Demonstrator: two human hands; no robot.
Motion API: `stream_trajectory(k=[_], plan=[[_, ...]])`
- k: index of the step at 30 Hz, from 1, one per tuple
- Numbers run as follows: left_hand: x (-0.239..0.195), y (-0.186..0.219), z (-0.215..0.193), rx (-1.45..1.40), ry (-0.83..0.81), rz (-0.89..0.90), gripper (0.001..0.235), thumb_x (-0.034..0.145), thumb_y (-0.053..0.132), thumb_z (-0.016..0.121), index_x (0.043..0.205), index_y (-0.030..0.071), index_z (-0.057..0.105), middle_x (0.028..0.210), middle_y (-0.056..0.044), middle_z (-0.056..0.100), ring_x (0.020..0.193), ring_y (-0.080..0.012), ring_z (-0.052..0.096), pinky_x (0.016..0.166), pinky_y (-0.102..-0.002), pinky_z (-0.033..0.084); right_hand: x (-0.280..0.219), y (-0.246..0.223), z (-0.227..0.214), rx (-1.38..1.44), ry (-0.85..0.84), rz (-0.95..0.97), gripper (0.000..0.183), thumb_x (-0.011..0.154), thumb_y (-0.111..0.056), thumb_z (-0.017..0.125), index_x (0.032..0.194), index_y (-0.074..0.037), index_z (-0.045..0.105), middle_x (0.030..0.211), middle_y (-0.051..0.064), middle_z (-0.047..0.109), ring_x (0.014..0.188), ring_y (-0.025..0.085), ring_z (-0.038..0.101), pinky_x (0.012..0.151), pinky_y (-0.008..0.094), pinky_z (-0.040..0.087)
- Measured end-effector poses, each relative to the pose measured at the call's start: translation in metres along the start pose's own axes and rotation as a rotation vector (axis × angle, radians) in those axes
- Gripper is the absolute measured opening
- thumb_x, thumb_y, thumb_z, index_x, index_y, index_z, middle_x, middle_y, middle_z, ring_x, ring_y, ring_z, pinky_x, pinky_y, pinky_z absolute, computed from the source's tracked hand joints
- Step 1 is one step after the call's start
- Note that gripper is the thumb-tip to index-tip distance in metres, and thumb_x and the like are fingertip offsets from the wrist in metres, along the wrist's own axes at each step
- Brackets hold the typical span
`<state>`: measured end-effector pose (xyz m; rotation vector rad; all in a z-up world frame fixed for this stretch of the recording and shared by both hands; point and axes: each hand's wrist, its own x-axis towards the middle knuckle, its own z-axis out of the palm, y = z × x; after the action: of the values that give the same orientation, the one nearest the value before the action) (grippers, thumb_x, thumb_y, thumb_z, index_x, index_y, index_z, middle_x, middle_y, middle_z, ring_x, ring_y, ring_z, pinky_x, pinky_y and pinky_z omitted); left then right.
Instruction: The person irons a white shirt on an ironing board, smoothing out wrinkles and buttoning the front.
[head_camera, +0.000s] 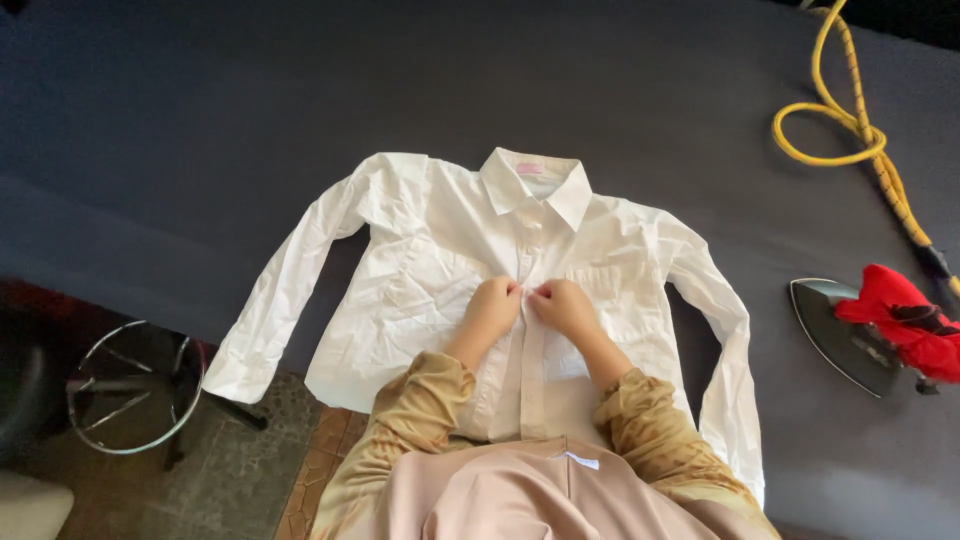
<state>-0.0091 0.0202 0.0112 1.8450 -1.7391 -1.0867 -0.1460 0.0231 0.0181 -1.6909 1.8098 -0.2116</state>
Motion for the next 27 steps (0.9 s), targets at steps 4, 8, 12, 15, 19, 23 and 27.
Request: stream_trajectory(k=[4, 8, 12, 15, 19, 23, 27], plan=[[0.012, -0.016, 0.014, -0.116, 0.027, 0.003, 0.019, 0.076, 0.023, 0.051, 0.079, 0.010, 0.064, 0.075, -0.010, 0.063, 0.083, -0.0301, 0.060, 0.071, -0.039, 0.048, 0.037, 0.045, 0.034, 0.230, -0.036, 0.036, 0.025, 0.070, -0.034, 0.059, 0.078, -0.011, 0.068, 0.072, 0.011, 0.063, 0.075, 0.027, 0.061, 0.064, 0.035, 0.046], [0.013, -0.022, 0.016, -0.167, 0.037, -0.039, 0.018, 0.075, 0.025, 0.054, 0.082, 0.012, 0.066, 0.078, -0.008, 0.064, 0.084, -0.0273, 0.060, 0.072, -0.036, 0.047, 0.027, 0.034, 0.028, 0.239, -0.044, 0.023, 0.023, 0.068, -0.030, 0.061, 0.077, -0.010, 0.068, 0.072, 0.013, 0.063, 0.074, 0.029, 0.061, 0.062, 0.035, 0.046], [0.019, -0.028, 0.019, -0.144, 0.019, -0.053, 0.019, 0.076, 0.026, 0.054, 0.084, 0.014, 0.066, 0.078, -0.006, 0.065, 0.085, -0.0251, 0.060, 0.073, -0.034, 0.048, 0.034, 0.043, 0.039, 0.306, -0.040, 0.061, 0.023, 0.069, -0.032, 0.061, 0.077, -0.011, 0.068, 0.070, 0.011, 0.063, 0.071, 0.024, 0.060, 0.060, 0.032, 0.046], [0.019, -0.027, 0.018, -0.132, 0.002, -0.065, 0.019, 0.076, 0.027, 0.054, 0.083, 0.015, 0.066, 0.077, -0.005, 0.065, 0.083, -0.0241, 0.061, 0.071, -0.033, 0.048, 0.032, 0.042, 0.034, 0.359, -0.052, 0.076, 0.024, 0.068, -0.032, 0.062, 0.078, -0.011, 0.069, 0.069, 0.010, 0.063, 0.068, 0.022, 0.059, 0.057, 0.030, 0.045], [0.021, -0.028, 0.018, -0.200, -0.062, -0.099, 0.017, 0.076, 0.025, 0.053, 0.081, 0.014, 0.066, 0.065, -0.003, 0.064, 0.068, -0.0172, 0.063, 0.057, -0.028, 0.052, 0.027, 0.037, 0.032, 0.406, -0.065, 0.088, 0.024, 0.069, -0.030, 0.062, 0.079, -0.009, 0.069, 0.069, 0.011, 0.062, 0.067, 0.021, 0.058, 0.055, 0.028, 0.044], [0.005, -0.006, -0.002, -0.483, -0.173, -0.209, 0.022, 0.080, 0.014, 0.050, 0.091, -0.001, 0.061, 0.076, -0.012, 0.064, 0.059, -0.0131, 0.061, 0.044, -0.018, 0.052, 0.027, 0.034, 0.029, 0.373, -0.077, 0.079, 0.024, 0.069, -0.030, 0.061, 0.079, -0.011, 0.069, 0.067, 0.008, 0.062, 0.065, 0.019, 0.057, 0.053, 0.027, 0.043], [0.000, -0.008, 0.009, -0.433, -0.187, -0.124, 0.018, 0.075, 0.019, 0.057, 0.086, 0.005, 0.063, 0.067, -0.005, 0.063, 0.056, -0.0086, 0.060, 0.048, -0.017, 0.049, 0.033, 0.042, 0.033, 0.417, -0.088, 0.085, 0.022, 0.068, -0.032, 0.062, 0.076, -0.012, 0.068, 0.060, 0.005, 0.059, 0.056, 0.014, 0.054, 0.047, 0.023, 0.042]])
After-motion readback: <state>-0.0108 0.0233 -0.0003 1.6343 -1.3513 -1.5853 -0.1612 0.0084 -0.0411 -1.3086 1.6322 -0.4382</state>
